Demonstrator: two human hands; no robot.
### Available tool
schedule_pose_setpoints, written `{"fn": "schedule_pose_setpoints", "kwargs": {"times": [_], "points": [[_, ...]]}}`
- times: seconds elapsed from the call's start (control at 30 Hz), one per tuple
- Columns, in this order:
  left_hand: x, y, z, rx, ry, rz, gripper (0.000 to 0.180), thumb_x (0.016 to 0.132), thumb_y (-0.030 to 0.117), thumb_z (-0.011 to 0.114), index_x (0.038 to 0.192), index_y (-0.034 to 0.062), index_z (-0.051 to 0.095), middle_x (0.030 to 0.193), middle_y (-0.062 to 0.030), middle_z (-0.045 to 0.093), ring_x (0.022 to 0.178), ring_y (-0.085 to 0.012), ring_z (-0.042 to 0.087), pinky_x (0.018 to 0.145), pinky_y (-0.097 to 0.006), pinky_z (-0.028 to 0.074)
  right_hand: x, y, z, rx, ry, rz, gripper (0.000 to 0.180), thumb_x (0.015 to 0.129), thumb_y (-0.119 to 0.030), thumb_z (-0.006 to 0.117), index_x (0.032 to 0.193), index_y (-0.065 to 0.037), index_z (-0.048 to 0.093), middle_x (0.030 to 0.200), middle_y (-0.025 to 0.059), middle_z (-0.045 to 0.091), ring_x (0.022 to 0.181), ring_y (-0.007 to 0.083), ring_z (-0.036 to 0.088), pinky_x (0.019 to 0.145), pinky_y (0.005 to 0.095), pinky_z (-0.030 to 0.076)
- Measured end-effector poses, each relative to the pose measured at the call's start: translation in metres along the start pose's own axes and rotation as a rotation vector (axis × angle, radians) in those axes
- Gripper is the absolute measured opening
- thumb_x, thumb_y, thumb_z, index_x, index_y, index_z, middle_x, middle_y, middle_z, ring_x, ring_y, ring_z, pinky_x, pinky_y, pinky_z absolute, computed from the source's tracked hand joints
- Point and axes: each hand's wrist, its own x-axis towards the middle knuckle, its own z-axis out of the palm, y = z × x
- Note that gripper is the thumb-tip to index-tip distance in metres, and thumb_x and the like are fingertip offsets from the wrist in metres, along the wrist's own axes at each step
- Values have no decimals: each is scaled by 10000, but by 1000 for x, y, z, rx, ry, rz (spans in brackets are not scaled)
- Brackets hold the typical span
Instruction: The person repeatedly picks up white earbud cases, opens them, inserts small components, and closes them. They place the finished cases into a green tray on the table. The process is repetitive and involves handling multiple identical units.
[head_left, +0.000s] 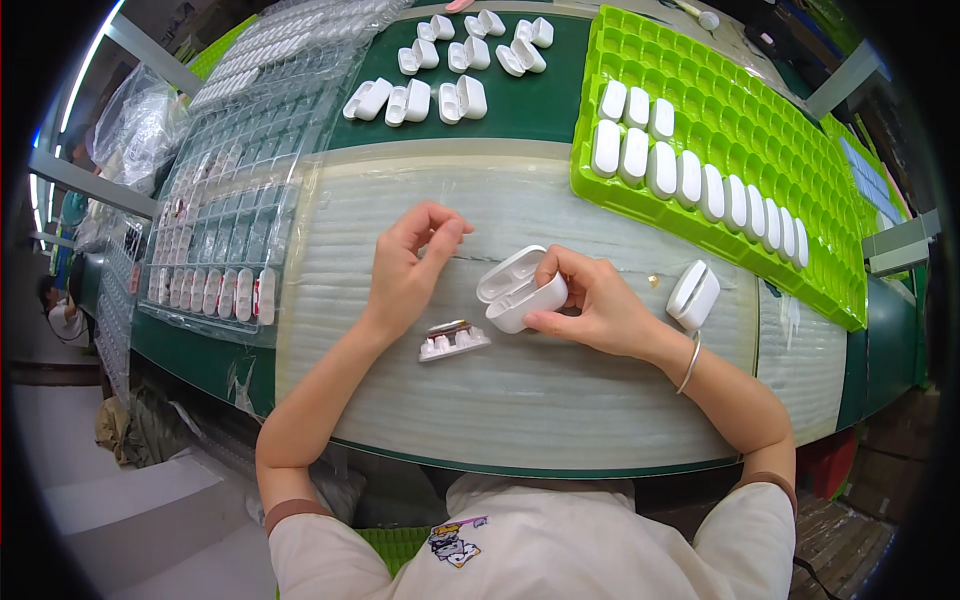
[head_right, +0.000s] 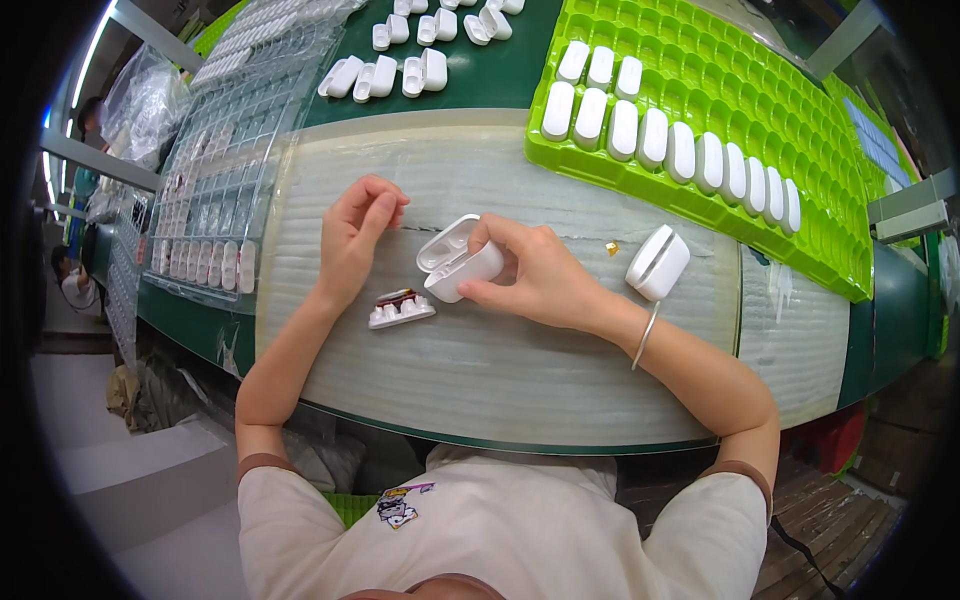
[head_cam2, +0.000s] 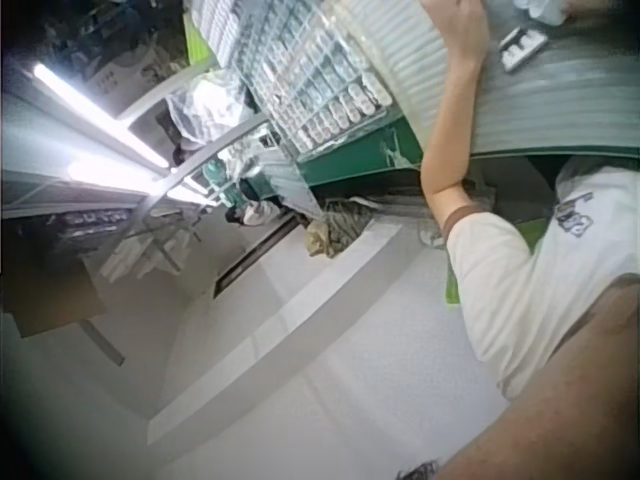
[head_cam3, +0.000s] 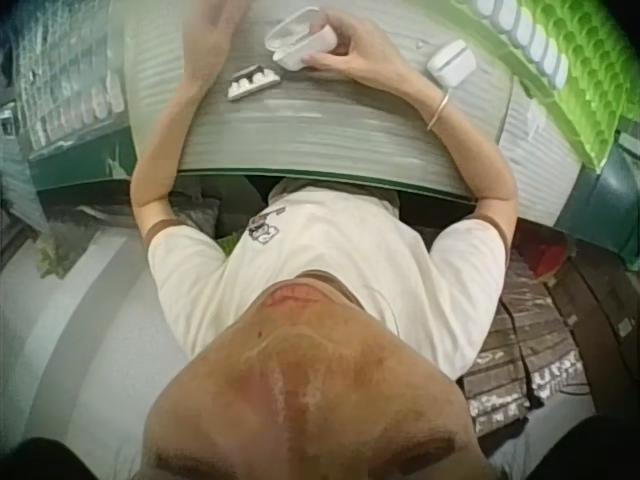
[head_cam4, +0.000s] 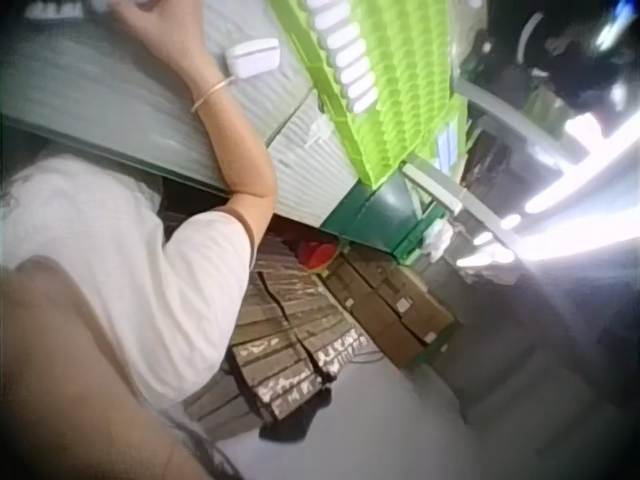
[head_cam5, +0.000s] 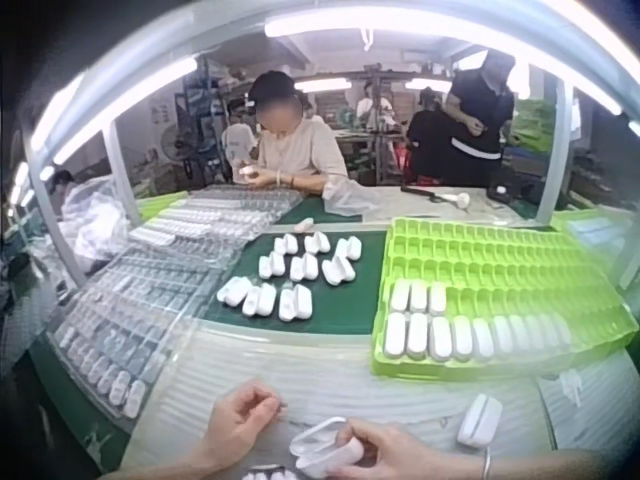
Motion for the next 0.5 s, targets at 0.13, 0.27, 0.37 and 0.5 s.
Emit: {"fn": "schedule_pose_setpoints", "kwargs": {"times": [0.13, 0.27, 0.37, 0.5], "points": [[-1, 3, 4, 509, -100, 623, 182, 771, 86, 613, 948, 123, 631, 1101, -54, 566, 939, -195, 532, 813, -320, 411, 0, -9, -3, 119, -53, 129, 276, 773, -60, 690, 915, -40, 455, 862, 13, 539, 813, 56, 543, 679, 212, 487], [-3, 17, 4, 884, -277, 794, 290, 724, 133, 651, 1012, 167, 646, 1271, -22, 493, 1142, -217, 466, 993, -418, 310, 2, -2, -3, 168, -59, 23, 311, 751, -152, 703, 947, -5, 511, 834, 94, 623, 749, 126, 612, 666, 260, 502], [-6, 20, 9, 978, -324, 800, 282, 715, 176, 665, 997, 176, 659, 1304, 15, 479, 1205, -195, 432, 1049, -432, 259, 3, -9, -7, 196, -118, 47, 312, 758, -135, 699, 974, 4, 522, 889, 100, 625, 807, 126, 606, 704, 260, 510], [-10, 21, 9, 1072, -281, 851, 250, 707, 202, 671, 955, 176, 669, 1289, 43, 497, 1222, -172, 423, 1053, -429, 262, 4, -9, -7, 238, -152, 85, 306, 763, -128, 701, 984, 0, 532, 916, 94, 626, 840, 126, 601, 739, 262, 510]]}}
